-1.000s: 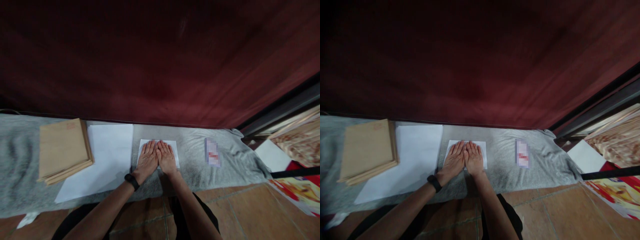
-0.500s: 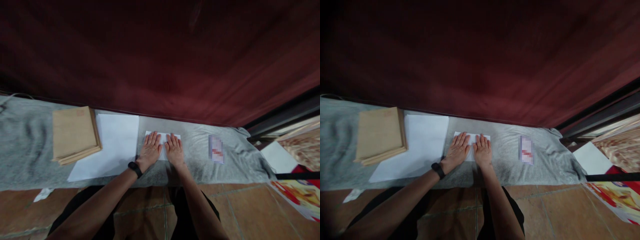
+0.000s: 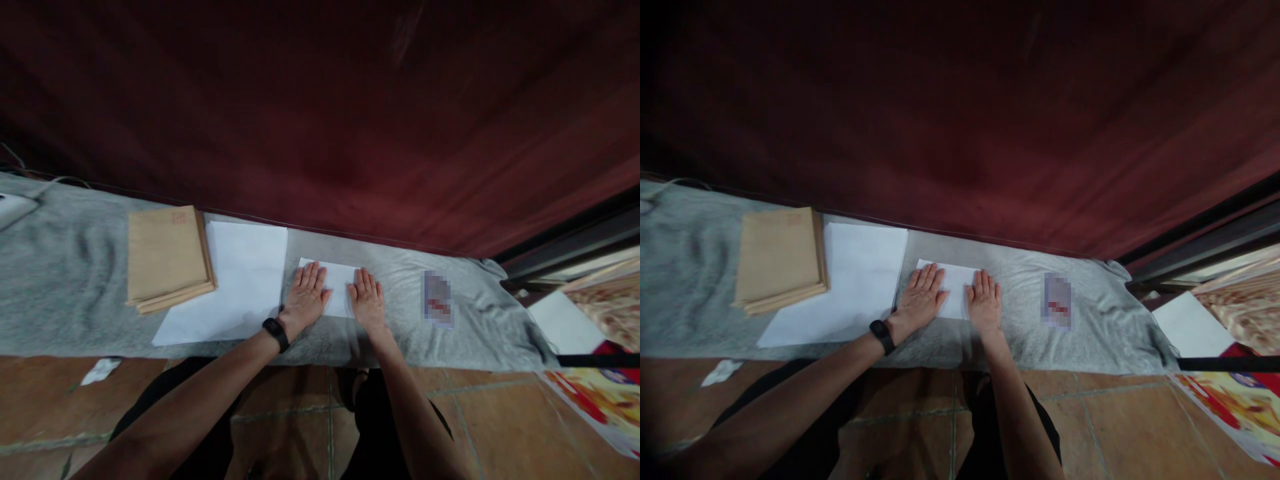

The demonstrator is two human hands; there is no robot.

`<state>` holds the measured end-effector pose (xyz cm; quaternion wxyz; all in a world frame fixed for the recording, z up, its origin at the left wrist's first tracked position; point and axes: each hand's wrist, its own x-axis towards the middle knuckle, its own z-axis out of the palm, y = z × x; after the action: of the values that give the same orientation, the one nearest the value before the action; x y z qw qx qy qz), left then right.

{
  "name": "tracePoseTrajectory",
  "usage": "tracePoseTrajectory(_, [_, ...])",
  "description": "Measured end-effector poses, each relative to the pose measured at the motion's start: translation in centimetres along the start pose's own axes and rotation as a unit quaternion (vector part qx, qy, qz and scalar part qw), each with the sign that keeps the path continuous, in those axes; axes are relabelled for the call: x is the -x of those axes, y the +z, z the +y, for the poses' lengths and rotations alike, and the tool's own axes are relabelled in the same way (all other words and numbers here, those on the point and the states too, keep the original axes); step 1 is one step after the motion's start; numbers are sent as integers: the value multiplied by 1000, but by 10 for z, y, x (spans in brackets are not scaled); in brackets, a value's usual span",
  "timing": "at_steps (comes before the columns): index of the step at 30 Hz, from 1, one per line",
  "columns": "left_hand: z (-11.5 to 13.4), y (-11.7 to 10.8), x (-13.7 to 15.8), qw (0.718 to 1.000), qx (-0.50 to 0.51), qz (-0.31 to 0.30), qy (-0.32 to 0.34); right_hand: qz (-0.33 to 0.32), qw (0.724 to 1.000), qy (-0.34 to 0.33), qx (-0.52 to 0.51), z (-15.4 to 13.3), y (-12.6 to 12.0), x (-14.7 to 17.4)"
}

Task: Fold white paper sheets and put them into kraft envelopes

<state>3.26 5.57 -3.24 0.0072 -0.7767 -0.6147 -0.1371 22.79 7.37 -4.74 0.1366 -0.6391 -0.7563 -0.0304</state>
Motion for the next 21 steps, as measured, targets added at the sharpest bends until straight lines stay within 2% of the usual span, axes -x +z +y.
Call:
tracePoseTrajectory(9, [0, -2, 0, 1000, 1, -11, -1, 37, 999, 26, 14, -1, -9, -3])
tracePoseTrajectory(12, [0, -2, 0, 1000, 6, -7, -1, 28, 999, -10, -23, -10, -12, -1])
tracePoseTrajectory(17, [-2, 0, 0, 1000, -4, 1, 10, -34, 990, -115, -78, -33, -11, 8])
tracePoseTrajectory(21, [-5, 0, 0, 1000, -8, 5, 22, -47, 991, -104, -69, -40, -12, 12])
